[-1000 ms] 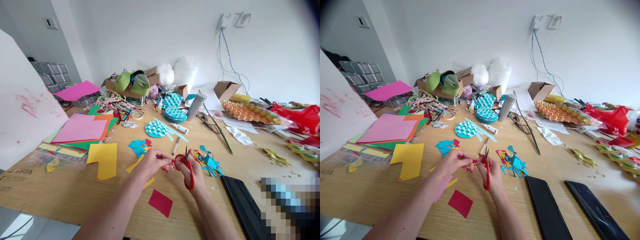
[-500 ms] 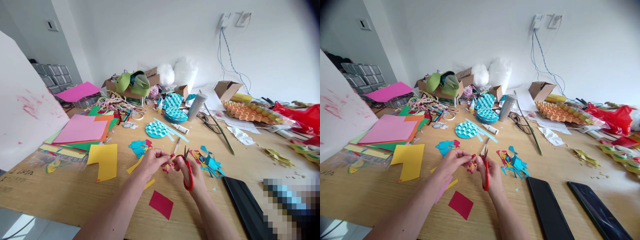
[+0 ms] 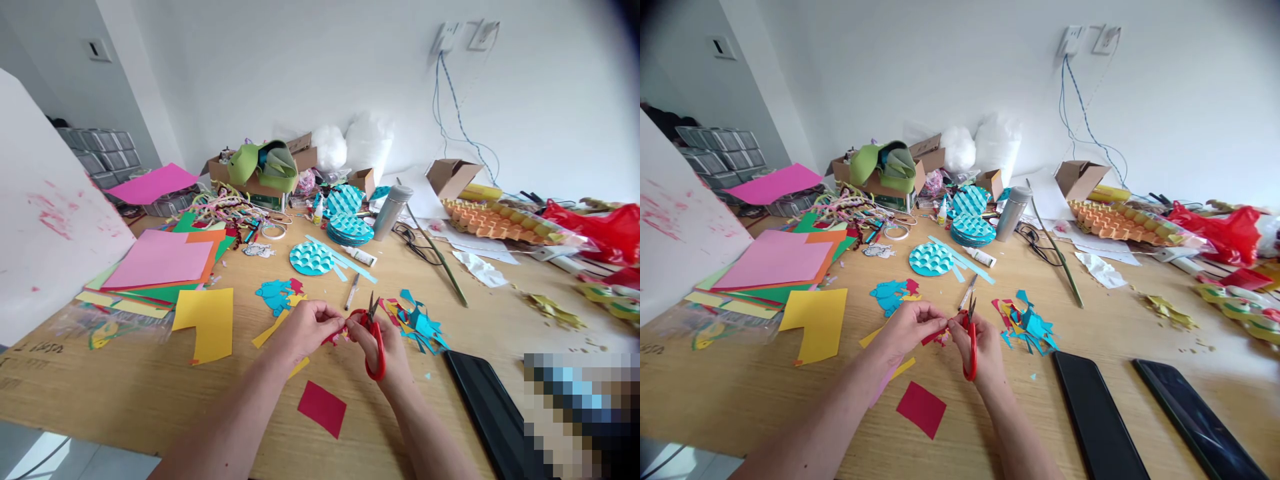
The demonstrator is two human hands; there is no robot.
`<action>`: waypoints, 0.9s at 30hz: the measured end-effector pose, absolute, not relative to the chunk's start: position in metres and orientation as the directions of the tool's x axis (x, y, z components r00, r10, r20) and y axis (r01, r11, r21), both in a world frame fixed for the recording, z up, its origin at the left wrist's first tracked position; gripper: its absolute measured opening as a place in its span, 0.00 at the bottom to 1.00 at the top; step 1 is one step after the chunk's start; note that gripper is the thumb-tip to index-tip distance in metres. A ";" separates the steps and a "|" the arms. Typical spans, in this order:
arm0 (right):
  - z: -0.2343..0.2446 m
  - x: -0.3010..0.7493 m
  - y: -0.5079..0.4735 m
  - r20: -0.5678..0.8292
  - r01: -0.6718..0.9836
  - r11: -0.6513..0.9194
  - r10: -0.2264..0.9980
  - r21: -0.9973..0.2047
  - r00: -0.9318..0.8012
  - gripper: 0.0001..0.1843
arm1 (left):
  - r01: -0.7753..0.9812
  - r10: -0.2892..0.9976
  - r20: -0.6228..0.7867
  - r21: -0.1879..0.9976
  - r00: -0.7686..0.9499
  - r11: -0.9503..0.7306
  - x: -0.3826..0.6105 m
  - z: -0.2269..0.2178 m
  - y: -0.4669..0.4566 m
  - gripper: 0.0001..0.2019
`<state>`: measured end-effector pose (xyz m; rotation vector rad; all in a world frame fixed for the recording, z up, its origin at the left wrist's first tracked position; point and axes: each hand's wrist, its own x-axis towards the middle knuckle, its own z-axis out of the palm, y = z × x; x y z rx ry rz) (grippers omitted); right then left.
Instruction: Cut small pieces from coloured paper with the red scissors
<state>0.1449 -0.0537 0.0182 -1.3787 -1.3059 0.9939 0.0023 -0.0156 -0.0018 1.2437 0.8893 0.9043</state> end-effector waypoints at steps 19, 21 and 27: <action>0.018 0.143 -0.058 0.062 0.294 0.055 0.998 -0.954 0.016 0.30 | -0.265 0.967 -0.148 0.943 0.206 0.201 0.002 0.022 -0.017 0.09; 0.013 0.141 -0.059 0.012 0.256 0.024 0.999 -0.966 -0.050 0.33 | -0.349 0.967 -0.151 0.912 0.206 0.217 0.003 0.025 -0.018 0.09; 0.006 0.134 -0.061 -0.143 0.236 -0.111 0.982 -0.966 -0.125 0.34 | -0.388 0.969 -0.130 0.899 0.212 0.206 0.007 0.019 -0.019 0.09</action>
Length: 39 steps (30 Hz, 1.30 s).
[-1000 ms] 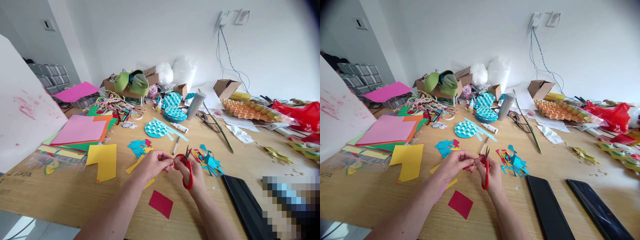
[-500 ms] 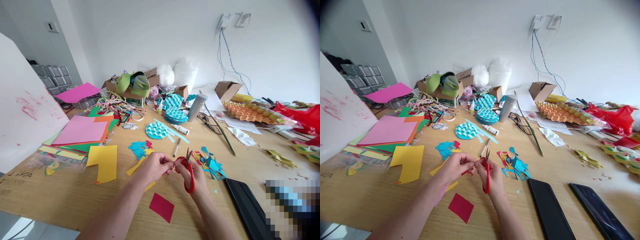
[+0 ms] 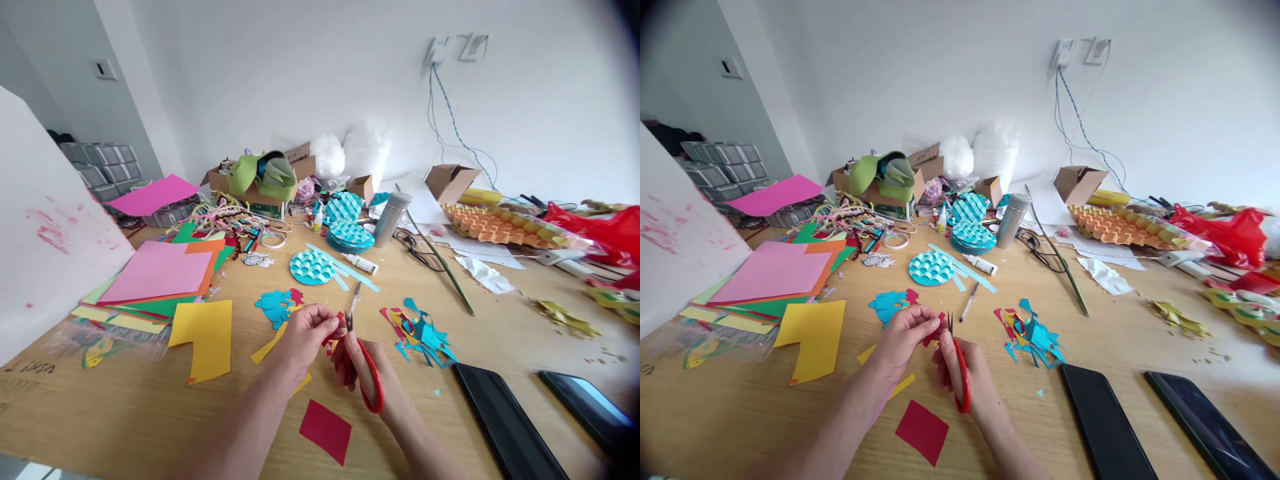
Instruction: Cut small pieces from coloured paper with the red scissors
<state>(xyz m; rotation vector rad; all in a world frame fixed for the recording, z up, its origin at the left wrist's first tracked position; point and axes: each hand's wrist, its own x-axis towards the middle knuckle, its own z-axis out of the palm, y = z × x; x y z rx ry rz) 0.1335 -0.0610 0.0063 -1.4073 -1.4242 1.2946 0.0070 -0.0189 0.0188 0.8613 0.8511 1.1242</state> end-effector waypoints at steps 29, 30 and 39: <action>0.006 0.132 -0.061 -0.171 0.399 -0.128 0.982 -0.908 -0.075 0.35 | -0.238 0.976 -0.132 0.956 0.172 0.171 0.011 0.016 -0.021 0.06; 0.006 0.132 -0.061 -0.173 0.404 -0.130 0.982 -0.906 -0.072 0.34 | -0.237 0.976 -0.134 0.956 0.173 0.174 0.011 0.017 -0.021 0.07; 0.006 0.131 -0.062 -0.201 0.377 -0.167 0.978 -0.911 -0.054 0.32 | -0.270 0.972 -0.154 0.942 0.180 0.199 0.012 0.018 -0.022 0.07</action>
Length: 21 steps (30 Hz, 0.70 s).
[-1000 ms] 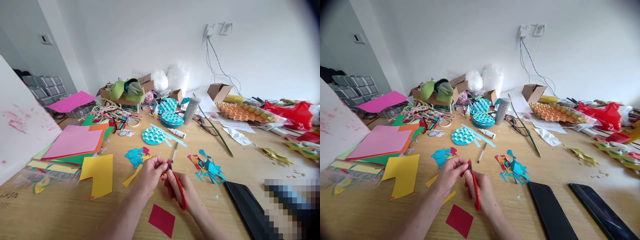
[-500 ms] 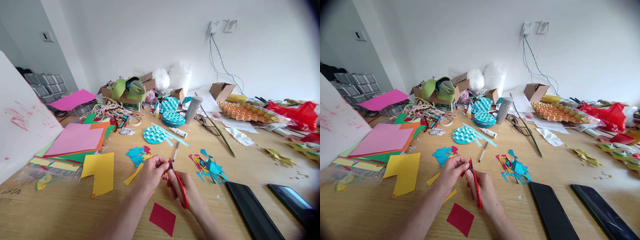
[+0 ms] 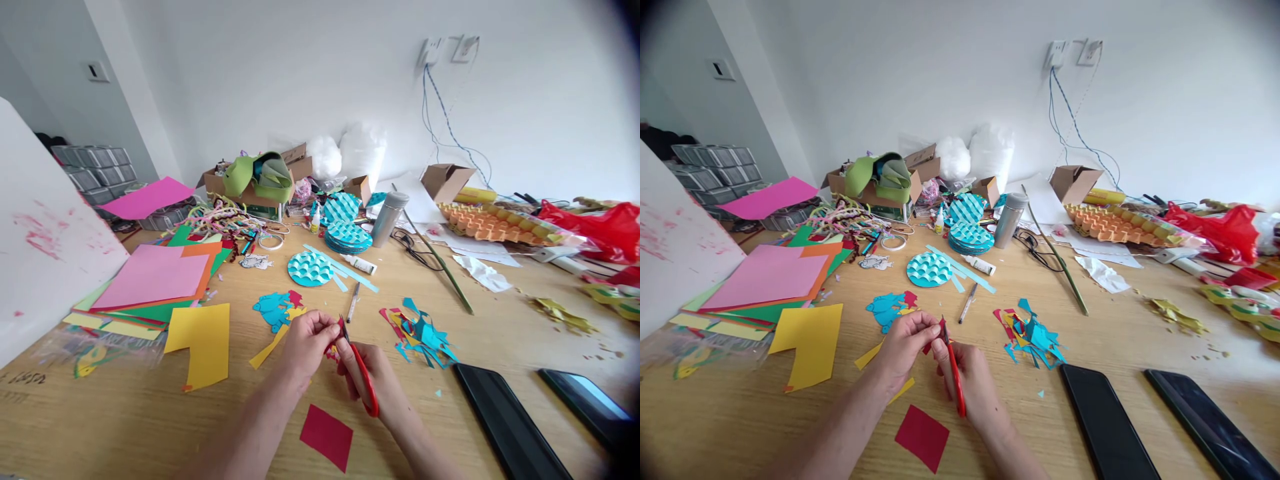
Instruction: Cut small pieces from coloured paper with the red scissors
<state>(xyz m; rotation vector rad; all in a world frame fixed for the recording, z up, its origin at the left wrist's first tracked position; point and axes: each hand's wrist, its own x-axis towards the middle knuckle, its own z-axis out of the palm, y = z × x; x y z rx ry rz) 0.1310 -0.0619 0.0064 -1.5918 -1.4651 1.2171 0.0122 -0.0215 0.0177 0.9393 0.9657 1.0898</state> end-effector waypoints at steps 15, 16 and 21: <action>0.003 0.132 -0.060 -0.204 0.380 -0.180 0.979 -0.907 -0.025 0.31 | -0.300 0.966 -0.160 0.929 0.203 0.216 0.012 0.018 -0.021 0.08; 0.004 0.132 -0.060 -0.205 0.378 -0.181 0.978 -0.908 -0.024 0.31 | -0.301 0.966 -0.161 0.928 0.204 0.218 0.011 0.018 -0.021 0.08; 0.011 0.130 -0.061 -0.211 0.367 -0.191 0.977 -0.910 -0.017 0.33 | -0.313 0.966 -0.168 0.923 0.198 0.224 0.011 0.018 -0.021 0.08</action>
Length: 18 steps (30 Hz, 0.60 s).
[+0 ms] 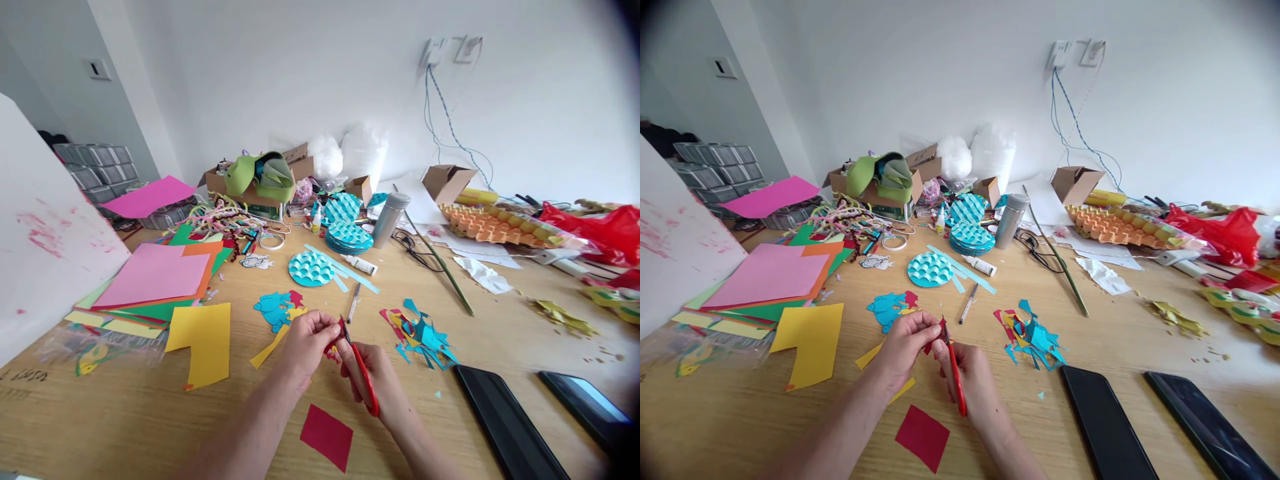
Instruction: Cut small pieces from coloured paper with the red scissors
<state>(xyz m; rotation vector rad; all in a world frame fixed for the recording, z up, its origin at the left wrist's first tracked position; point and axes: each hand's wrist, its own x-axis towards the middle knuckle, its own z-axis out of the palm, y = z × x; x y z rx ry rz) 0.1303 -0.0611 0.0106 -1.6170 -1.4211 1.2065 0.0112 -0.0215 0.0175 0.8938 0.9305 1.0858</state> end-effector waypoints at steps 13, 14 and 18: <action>0.006 0.133 -0.062 -0.210 0.356 -0.195 0.978 -0.914 -0.002 0.29 | -0.313 0.959 -0.180 0.918 0.220 0.244 0.010 0.019 -0.020 0.08; 0.007 0.133 -0.062 -0.207 0.352 -0.194 0.978 -0.916 0.000 0.29 | -0.309 0.959 -0.180 0.919 0.221 0.244 0.010 0.020 -0.020 0.08; 0.008 0.133 -0.062 -0.204 0.322 -0.194 0.979 -0.926 0.004 0.29 | -0.311 0.952 -0.184 0.915 0.245 0.257 0.010 0.023 -0.022 0.09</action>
